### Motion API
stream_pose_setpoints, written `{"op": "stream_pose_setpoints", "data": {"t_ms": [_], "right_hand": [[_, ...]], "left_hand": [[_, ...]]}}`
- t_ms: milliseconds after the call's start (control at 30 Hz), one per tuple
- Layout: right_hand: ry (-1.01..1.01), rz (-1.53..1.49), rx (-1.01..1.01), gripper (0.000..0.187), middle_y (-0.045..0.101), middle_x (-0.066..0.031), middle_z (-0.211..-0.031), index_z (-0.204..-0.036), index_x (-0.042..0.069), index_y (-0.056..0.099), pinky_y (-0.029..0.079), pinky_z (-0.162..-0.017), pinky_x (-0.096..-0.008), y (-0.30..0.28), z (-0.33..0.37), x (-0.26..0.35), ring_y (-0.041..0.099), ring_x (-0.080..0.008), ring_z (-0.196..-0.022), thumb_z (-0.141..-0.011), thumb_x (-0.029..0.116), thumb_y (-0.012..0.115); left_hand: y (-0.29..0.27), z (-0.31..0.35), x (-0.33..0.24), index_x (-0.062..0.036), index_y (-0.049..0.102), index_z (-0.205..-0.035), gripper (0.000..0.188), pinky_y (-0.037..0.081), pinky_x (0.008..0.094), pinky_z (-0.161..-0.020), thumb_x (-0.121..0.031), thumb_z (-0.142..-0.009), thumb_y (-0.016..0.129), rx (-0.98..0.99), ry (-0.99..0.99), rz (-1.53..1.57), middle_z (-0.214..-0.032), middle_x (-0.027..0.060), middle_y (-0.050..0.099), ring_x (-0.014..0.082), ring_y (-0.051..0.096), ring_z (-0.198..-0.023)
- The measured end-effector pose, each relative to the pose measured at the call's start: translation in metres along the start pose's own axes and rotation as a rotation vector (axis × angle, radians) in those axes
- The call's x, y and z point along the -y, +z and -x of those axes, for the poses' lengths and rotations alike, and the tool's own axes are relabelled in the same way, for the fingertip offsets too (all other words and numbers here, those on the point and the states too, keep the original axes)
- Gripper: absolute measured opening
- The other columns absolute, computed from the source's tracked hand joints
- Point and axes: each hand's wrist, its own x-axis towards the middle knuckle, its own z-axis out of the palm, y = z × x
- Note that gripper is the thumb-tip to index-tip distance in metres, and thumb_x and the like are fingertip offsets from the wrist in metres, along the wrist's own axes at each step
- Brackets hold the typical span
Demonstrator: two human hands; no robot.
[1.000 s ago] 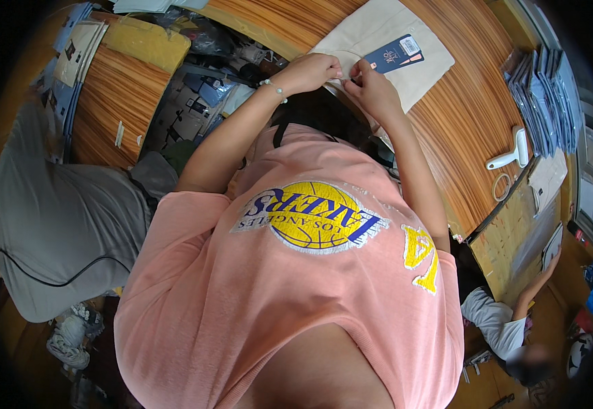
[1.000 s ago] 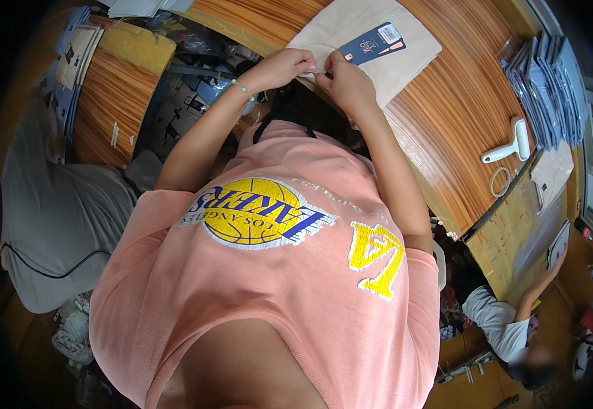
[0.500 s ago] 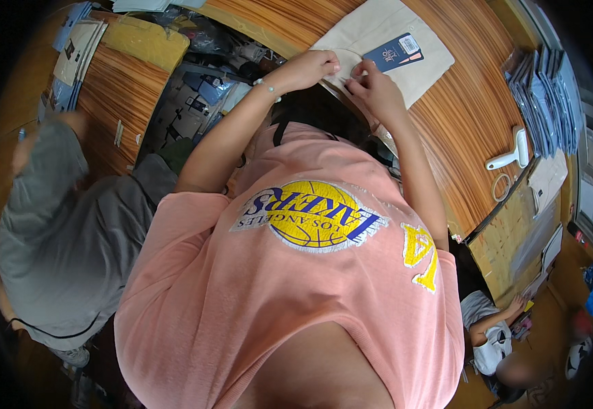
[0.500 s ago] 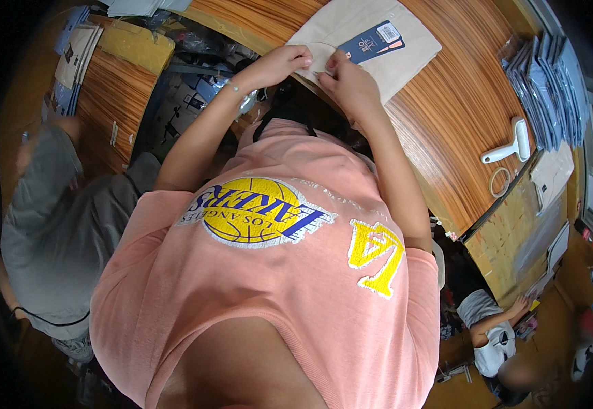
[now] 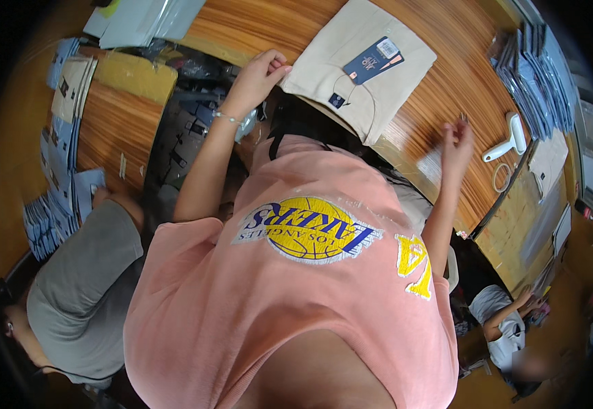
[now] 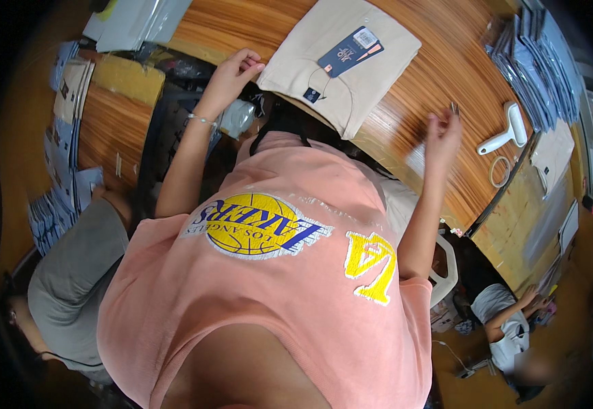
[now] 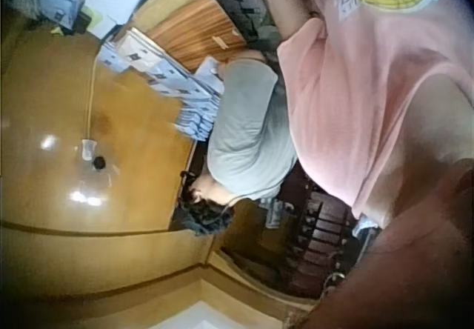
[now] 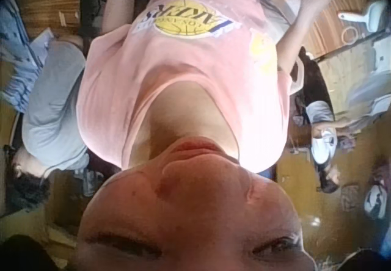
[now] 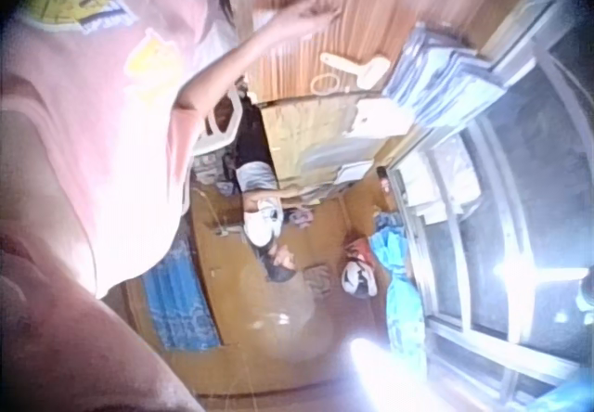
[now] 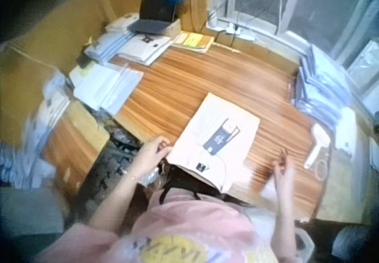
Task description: The person places a cardboard insert onto a beige garment, folds the garment around the insert, attaches a tag, uses a lint roller on the surface, and slides the folded garment into a clear plastic bag.
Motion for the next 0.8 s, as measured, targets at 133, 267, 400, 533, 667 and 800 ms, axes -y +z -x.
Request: {"op": "stream_pose_setpoints", "data": {"t_ms": [133,267,400,533,667,800], "right_hand": [[0.575,-0.823,0.487,0.012,0.062,-0.0088,-0.076,-0.098,0.004,0.051,0.047,-0.049,-0.0212,0.028,0.034,0.054,0.061,-0.0129,-0.060,-0.087,0.008,0.053],[0.701,-0.851,0.460,0.016,0.063,-0.0054,-0.072,-0.098,0.001,0.051,0.046,-0.050,-0.0193,0.049,0.055,0.072,0.062,-0.0116,-0.062,-0.084,0.005,0.058],[0.777,-0.911,0.443,0.020,0.062,-0.0040,-0.069,-0.097,0.001,0.051,0.046,-0.051,-0.0191,0.041,0.052,0.084,0.061,-0.0097,-0.061,-0.080,0.003,0.062],[0.753,-0.920,0.394,0.021,0.059,-0.0022,-0.069,-0.098,0.001,0.051,0.045,-0.052,-0.0195,0.053,0.061,0.091,0.058,-0.0082,-0.060,-0.080,0.003,0.062],[0.663,-0.774,0.242,0.019,0.057,-0.0014,-0.070,-0.097,0.001,0.052,0.043,-0.052,-0.0200,0.059,0.066,0.082,0.054,-0.0074,-0.060,-0.080,0.003,0.061],[0.514,-0.615,0.135,0.018,0.058,-0.0021,-0.073,-0.100,0.001,0.054,0.043,-0.053,-0.0206,0.050,0.039,0.082,0.053,-0.0074,-0.061,-0.083,0.004,0.058]], "left_hand": [[0.012,-0.019,0.015,0.0018,0.061,-0.083,0.023,0.046,0.0267,-0.061,-0.019,-0.077,0.068,0.118,-0.138,0.088,-0.070,0.0080,0.061,0.0148,0.055,-0.063],[0.005,-0.034,0.029,0.0003,0.062,-0.085,0.019,0.045,0.0212,-0.060,-0.014,-0.076,0.070,0.318,-0.225,0.100,-0.072,0.0029,0.061,0.0080,0.055,-0.064],[-0.002,-0.043,0.031,0.0014,0.057,-0.091,0.019,0.046,0.0216,-0.061,-0.006,-0.076,0.067,0.493,-0.320,0.310,-0.075,0.0048,0.062,0.0092,0.057,-0.066],[-0.002,-0.049,0.034,-0.0005,0.051,-0.098,0.026,0.047,0.0227,-0.062,-0.002,-0.077,0.065,0.558,-0.255,0.271,-0.075,0.0047,0.063,0.0095,0.058,-0.067],[-0.009,-0.059,-0.001,-0.0011,0.049,-0.103,0.031,0.047,0.0255,-0.064,-0.005,-0.077,0.065,0.434,-0.015,-0.097,-0.079,0.0070,0.060,0.0133,0.057,-0.068],[0.016,-0.076,-0.038,-0.0032,0.051,-0.103,0.030,0.048,0.0330,-0.071,-0.010,-0.077,0.065,0.488,0.319,-0.019,-0.087,0.0118,0.060,0.0220,0.060,-0.078]]}}
